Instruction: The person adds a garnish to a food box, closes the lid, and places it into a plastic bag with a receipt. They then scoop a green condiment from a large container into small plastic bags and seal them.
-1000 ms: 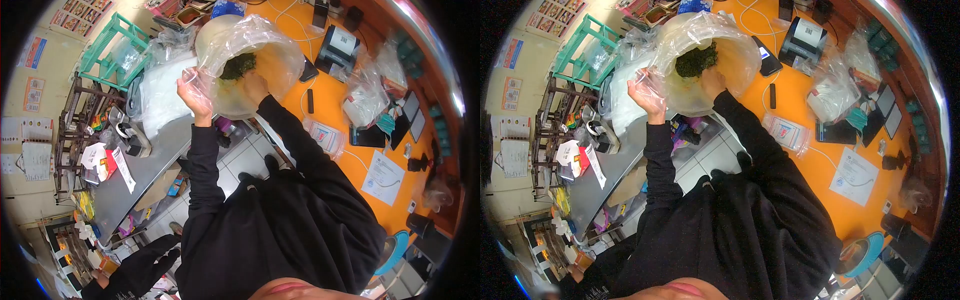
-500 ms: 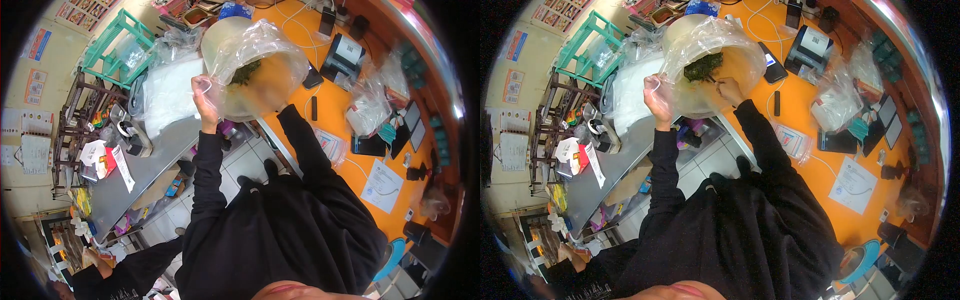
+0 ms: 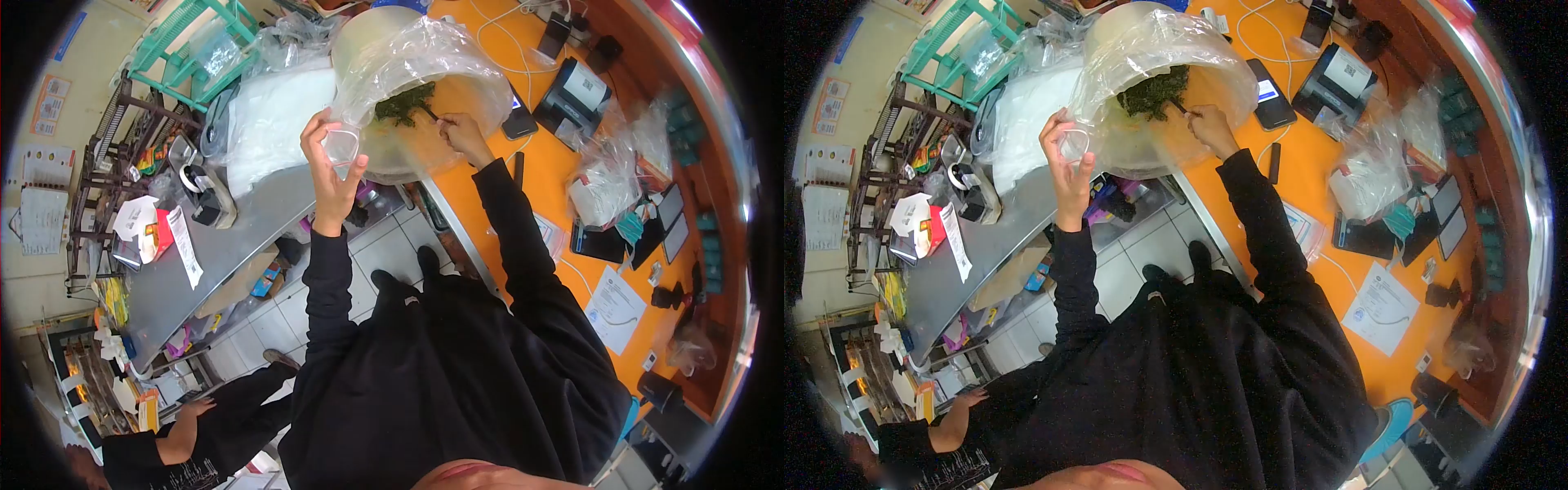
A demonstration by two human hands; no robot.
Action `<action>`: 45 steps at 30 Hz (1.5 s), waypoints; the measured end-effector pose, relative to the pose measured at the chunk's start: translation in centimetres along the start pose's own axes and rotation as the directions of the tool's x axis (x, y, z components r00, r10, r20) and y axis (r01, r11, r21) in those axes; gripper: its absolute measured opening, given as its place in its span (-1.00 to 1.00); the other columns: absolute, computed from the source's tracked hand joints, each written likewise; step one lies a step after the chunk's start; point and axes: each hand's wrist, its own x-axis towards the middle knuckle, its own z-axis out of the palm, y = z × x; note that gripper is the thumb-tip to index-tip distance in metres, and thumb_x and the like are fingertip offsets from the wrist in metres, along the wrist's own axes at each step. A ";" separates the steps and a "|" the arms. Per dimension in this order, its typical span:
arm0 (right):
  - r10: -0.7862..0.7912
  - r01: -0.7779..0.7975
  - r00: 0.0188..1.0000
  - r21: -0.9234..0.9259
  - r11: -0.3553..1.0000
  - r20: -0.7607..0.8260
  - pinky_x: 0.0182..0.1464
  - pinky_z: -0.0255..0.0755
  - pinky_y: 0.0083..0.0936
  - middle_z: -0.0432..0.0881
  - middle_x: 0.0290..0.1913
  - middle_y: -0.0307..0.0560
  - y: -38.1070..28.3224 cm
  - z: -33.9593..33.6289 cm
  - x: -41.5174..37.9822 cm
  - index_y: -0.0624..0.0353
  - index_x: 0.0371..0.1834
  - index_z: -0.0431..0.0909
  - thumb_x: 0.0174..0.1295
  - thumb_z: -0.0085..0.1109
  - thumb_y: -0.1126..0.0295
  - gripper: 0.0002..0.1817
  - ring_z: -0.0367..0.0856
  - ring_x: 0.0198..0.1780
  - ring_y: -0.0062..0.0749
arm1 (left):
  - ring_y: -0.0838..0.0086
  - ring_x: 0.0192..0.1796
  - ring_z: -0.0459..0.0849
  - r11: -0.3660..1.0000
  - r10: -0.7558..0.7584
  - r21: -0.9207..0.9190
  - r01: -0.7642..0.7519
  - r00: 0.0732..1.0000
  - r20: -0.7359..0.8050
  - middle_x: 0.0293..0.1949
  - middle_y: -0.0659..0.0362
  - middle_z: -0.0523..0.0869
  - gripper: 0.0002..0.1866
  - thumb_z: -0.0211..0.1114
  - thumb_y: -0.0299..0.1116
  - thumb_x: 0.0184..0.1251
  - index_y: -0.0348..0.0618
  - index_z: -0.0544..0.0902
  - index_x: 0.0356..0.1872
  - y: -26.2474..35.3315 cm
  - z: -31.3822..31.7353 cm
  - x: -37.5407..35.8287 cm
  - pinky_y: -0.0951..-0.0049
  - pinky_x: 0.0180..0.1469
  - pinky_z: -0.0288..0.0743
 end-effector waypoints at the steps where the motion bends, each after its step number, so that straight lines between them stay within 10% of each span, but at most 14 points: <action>1: 0.021 -0.021 1.000 0.020 1.000 0.016 -0.67 0.06 -0.77 0.34 -0.65 -0.33 -0.2 0.2 -0.4 0.32 -0.24 0.53 0.22 -0.09 0.46 -0.79 0.19 -0.70 -0.74 | 0.21 0.21 0.17 1.000 -0.008 0.020 0.008 1.000 -0.009 0.14 -0.02 0.18 -0.38 0.27 0.03 0.03 -0.17 0.29 -0.02 -0.1 -0.1 -0.3 0.24 0.20 0.08; 12: -0.045 0.046 0.999 -0.041 0.998 0.019 -0.61 0.24 -0.63 0.47 -0.60 -0.19 -1.8 0.9 -2.5 0.36 -0.24 0.45 0.08 -0.06 0.47 -0.78 0.40 -0.61 -0.59 | 0.20 0.15 0.20 0.899 0.084 0.437 -0.022 0.989 -0.124 0.12 -0.02 0.25 -0.31 0.37 -0.03 -0.07 -0.14 0.28 0.04 1.4 0.1 -3.8 0.19 0.18 0.02; 15: -0.029 0.030 0.999 -0.032 0.999 0.017 -0.61 0.24 -0.64 0.47 -0.60 -0.19 -2.5 0.5 -2.9 0.35 -0.22 0.45 0.08 -0.07 0.46 -0.76 0.40 -0.61 -0.59 | 0.25 0.09 0.30 0.923 0.070 0.369 -0.111 0.990 0.123 0.01 0.01 0.37 -0.30 0.40 -0.09 -0.09 -0.16 0.28 0.05 2.9 2.0 -4.2 0.24 0.16 0.09; 18: -0.021 0.023 1.000 -0.055 0.998 0.021 -0.58 0.26 -0.62 0.48 -0.61 -0.18 -3.1 -0.3 -3.3 0.34 -0.21 0.46 0.06 -0.06 0.47 -0.75 0.42 -0.60 -0.56 | 0.25 -0.01 0.40 0.983 -0.184 0.043 0.179 0.965 0.186 -0.10 0.01 0.45 -0.30 0.44 -0.20 -0.13 -0.21 0.28 0.04 1.5 5.1 -3.5 0.31 0.07 0.22; 21: -0.151 0.144 0.988 -0.196 0.970 -0.021 -0.51 0.31 -0.54 0.51 -0.62 -0.11 -3.2 -0.7 -3.5 0.34 -0.23 0.48 0.04 -0.05 0.48 -0.76 0.47 -0.58 -0.47 | 0.35 -0.11 0.47 0.973 -0.229 -0.020 0.229 0.974 0.004 -0.14 0.04 0.48 -0.30 0.47 -0.25 -0.17 -0.27 0.31 0.01 -2.6 7.6 -1.5 0.44 -0.07 0.35; 33: -0.550 0.397 0.835 -0.711 0.581 0.017 -0.30 0.41 -0.22 0.55 -0.37 0.11 -6.5 1.0 -3.6 0.21 -0.16 0.47 0.02 -0.05 0.47 -0.72 0.55 -0.34 0.00 | 0.17 -0.40 0.53 0.869 -0.409 0.312 0.383 0.912 0.019 -0.53 0.07 0.55 -0.57 0.48 -0.25 -0.30 -0.27 0.50 -0.43 -9.4 8.8 2.9 0.31 -0.30 0.40; 45: -0.659 0.347 0.752 -0.855 0.384 0.009 -0.27 0.42 -0.23 0.46 -0.27 0.05 -6.3 2.2 -2.3 0.16 -0.10 0.44 0.02 -0.04 0.52 -0.68 0.52 -0.26 -0.04 | 0.26 -0.29 0.62 0.884 -0.351 0.312 0.347 0.935 -0.048 -0.30 0.02 0.64 -0.45 0.48 -0.18 -0.24 -0.29 0.52 -0.21 -8.7 8.7 3.4 0.38 -0.19 0.45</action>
